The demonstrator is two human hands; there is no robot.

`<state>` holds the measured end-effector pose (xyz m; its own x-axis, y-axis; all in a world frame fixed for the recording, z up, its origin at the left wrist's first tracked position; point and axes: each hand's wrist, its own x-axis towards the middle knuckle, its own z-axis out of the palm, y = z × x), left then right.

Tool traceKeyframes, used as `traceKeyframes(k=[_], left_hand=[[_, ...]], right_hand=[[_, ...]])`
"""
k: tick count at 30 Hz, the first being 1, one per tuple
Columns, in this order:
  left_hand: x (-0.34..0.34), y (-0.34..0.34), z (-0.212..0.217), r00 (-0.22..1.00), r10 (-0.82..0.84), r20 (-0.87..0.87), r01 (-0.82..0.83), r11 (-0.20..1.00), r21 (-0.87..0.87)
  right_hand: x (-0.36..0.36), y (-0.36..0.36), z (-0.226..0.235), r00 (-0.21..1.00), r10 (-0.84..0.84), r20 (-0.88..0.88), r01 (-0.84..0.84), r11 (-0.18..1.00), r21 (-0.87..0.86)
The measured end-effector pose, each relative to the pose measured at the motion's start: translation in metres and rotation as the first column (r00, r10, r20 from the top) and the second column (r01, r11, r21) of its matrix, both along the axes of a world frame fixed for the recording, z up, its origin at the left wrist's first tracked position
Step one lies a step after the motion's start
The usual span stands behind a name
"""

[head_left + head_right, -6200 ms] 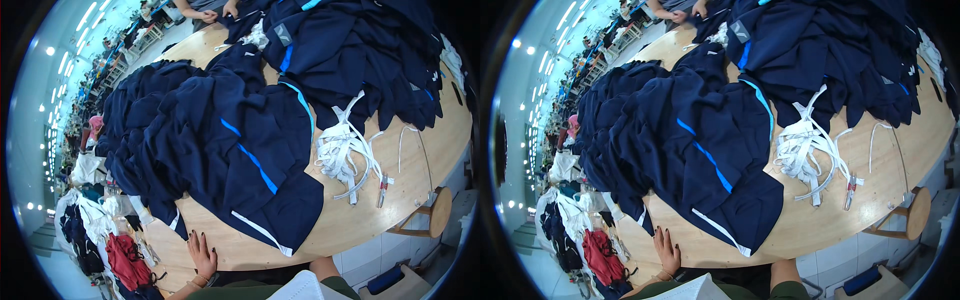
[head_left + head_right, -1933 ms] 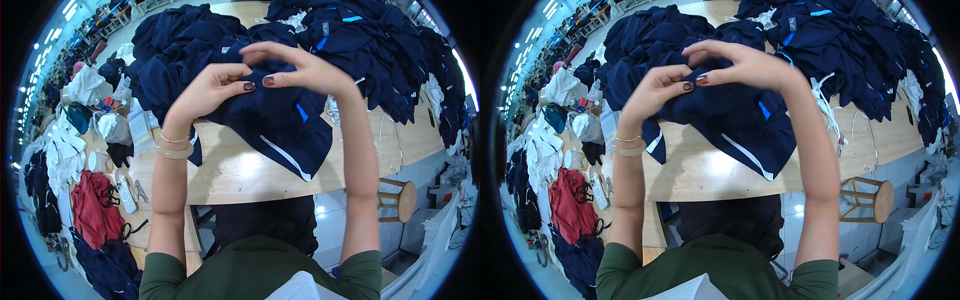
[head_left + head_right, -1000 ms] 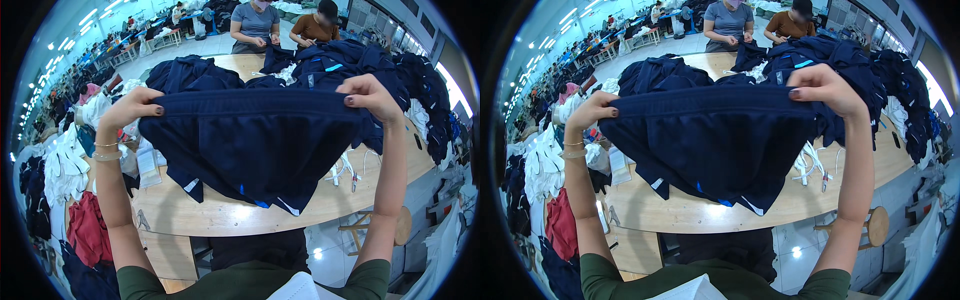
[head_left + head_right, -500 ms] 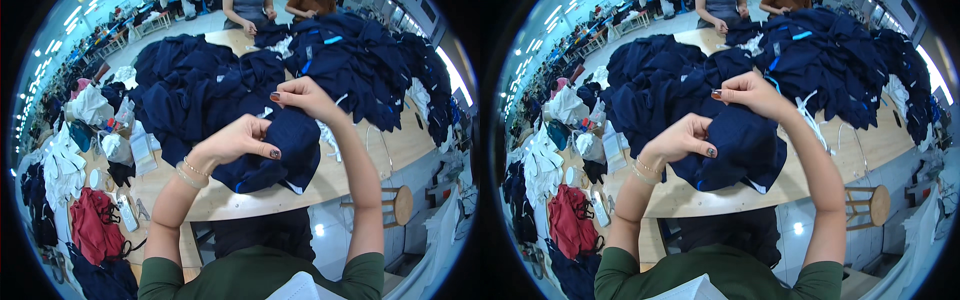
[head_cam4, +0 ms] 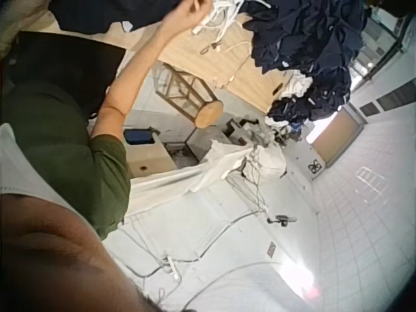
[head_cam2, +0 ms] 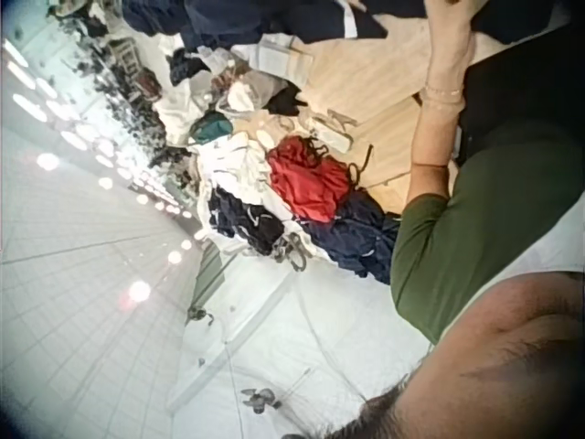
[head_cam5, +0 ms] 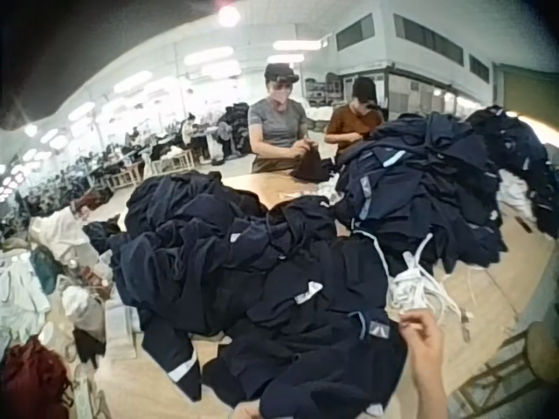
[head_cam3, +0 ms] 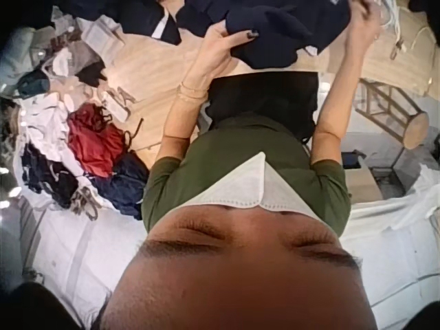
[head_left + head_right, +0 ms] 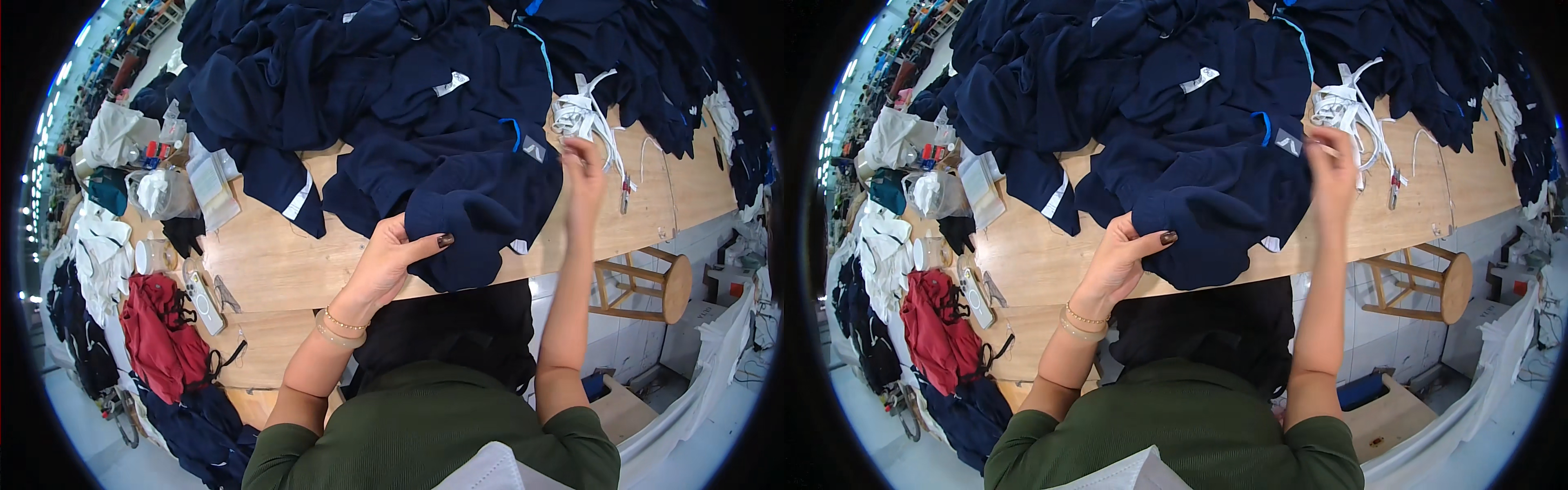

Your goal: Trim loose threads from finished blue garments using thread snips in a factory setting.

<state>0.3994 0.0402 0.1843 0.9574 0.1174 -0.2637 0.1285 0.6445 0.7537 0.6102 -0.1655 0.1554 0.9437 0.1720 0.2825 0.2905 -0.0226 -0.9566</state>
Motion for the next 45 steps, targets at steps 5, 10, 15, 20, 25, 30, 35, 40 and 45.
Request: traceKeyframes(k=[5,10,15,20,25,30,35,40,45], left_hand=[[0.013,-0.01,0.014,0.999,0.032,-0.007,-0.032,0.998,-0.054],[0.027,-0.013,0.024,0.995,0.078,-0.056,-0.081,0.995,-0.053],[0.039,-0.013,0.028,0.993,0.115,0.009,-0.114,0.988,-0.1],[0.046,-0.011,0.032,0.988,0.144,0.05,-0.138,0.984,-0.109],[0.042,-0.011,0.034,0.976,0.216,0.013,-0.211,0.961,-0.181],[0.04,-0.013,0.031,0.971,0.237,-0.028,-0.239,0.958,-0.158],[0.038,-0.011,0.027,0.971,0.238,0.009,-0.233,0.956,-0.181],[0.036,-0.014,0.033,0.956,0.292,-0.009,-0.289,0.941,-0.173],[0.035,-0.013,0.034,0.957,0.289,0.008,-0.285,0.948,-0.141]], right_hand=[[0.069,-0.154,-0.067,0.792,-0.46,0.402,0.597,0.446,-0.666],[0.07,-0.153,-0.078,0.682,-0.567,0.462,0.596,0.064,-0.801],[0.114,-0.208,-0.109,0.774,-0.572,0.27,0.514,0.319,-0.796],[0.132,-0.255,-0.117,0.698,-0.686,0.205,0.646,0.48,-0.594],[0.079,-0.176,-0.044,0.812,-0.582,0.045,0.573,0.78,-0.249],[-0.009,-0.054,0.037,0.986,-0.102,0.129,0.121,0.981,-0.154],[-0.054,0.004,0.074,0.854,0.187,0.485,-0.013,0.941,-0.339],[-0.068,0.034,0.079,0.813,0.235,0.534,-0.033,0.933,-0.359],[-0.07,0.043,0.079,0.771,0.262,0.581,-0.008,0.915,-0.403]])
